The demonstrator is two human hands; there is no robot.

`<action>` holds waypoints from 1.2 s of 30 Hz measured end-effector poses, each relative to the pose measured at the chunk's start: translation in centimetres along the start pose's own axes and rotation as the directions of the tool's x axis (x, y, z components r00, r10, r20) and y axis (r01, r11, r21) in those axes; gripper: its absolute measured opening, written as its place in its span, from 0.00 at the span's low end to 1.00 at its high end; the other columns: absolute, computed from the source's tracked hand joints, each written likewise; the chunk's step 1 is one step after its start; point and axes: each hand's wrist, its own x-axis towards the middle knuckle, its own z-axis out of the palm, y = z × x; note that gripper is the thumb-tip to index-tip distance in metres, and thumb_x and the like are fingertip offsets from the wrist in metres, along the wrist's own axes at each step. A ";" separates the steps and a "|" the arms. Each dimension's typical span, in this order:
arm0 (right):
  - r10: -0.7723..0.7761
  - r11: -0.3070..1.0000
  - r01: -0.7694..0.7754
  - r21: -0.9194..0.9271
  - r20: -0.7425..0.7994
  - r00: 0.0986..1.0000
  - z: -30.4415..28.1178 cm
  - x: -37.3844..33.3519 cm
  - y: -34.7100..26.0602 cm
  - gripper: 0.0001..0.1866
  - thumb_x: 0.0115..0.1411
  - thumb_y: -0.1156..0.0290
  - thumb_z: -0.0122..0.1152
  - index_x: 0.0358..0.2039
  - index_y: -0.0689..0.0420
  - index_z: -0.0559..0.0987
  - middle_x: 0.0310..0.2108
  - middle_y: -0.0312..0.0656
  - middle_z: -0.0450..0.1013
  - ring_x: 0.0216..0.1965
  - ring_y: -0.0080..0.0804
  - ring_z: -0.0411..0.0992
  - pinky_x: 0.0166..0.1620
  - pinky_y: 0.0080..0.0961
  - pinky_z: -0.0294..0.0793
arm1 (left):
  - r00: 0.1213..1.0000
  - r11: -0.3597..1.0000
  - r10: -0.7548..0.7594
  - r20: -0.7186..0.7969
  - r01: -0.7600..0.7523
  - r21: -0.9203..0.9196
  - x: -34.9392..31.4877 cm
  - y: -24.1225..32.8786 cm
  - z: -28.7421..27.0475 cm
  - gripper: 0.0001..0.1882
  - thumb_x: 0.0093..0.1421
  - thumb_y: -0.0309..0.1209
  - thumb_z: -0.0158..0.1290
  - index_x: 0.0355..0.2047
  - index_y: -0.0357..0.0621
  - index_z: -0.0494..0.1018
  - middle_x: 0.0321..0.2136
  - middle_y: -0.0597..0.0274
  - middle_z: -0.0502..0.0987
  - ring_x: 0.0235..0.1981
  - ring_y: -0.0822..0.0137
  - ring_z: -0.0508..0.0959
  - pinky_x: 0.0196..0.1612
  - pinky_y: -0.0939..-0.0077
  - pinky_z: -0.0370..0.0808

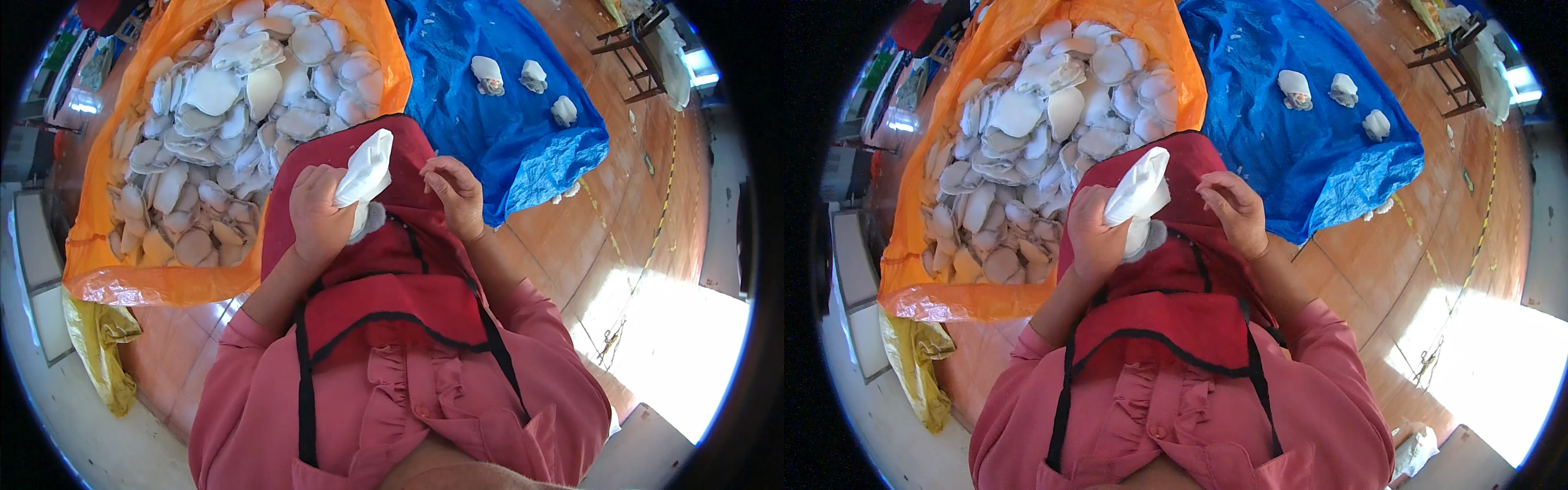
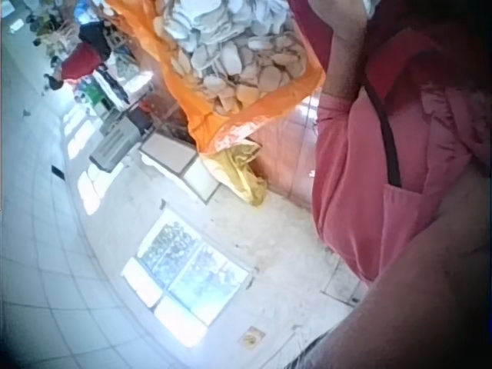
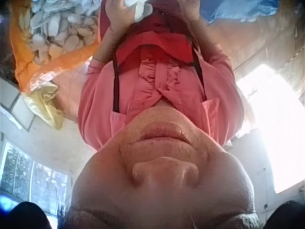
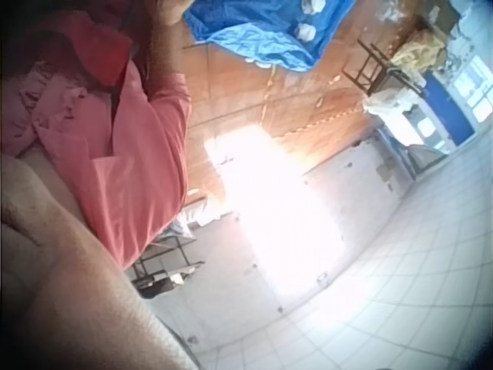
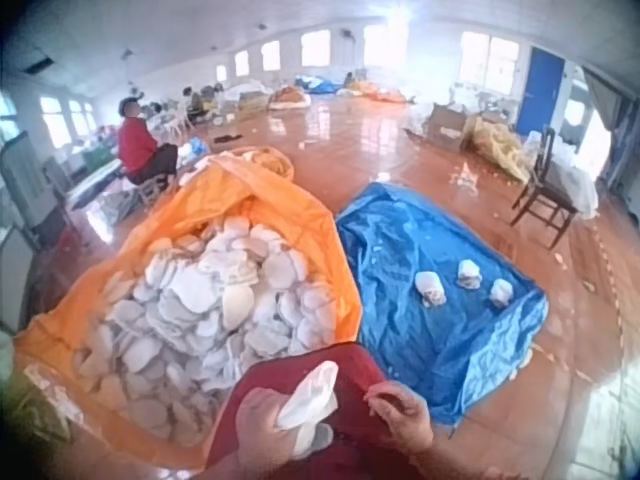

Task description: The person repeatedly picks up white fabric pieces from a large orange bag, stuffs them around a small doll-like object, and places the finished items onto a blue tarp. The process is repeated continuously throughout the clip.

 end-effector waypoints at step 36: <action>0.544 0.833 -0.545 -0.093 0.314 0.778 1.7 0.5 -2.4 0.15 0.62 0.67 0.62 0.45 0.63 0.80 0.38 0.35 0.77 0.41 0.22 0.73 0.46 0.22 0.72 | 0.800 0.764 0.585 0.129 -0.598 0.242 -1.8 -1.3 0.7 0.07 0.45 0.31 0.57 0.28 0.54 0.76 0.33 0.72 0.77 0.40 0.70 0.75 0.47 0.64 0.69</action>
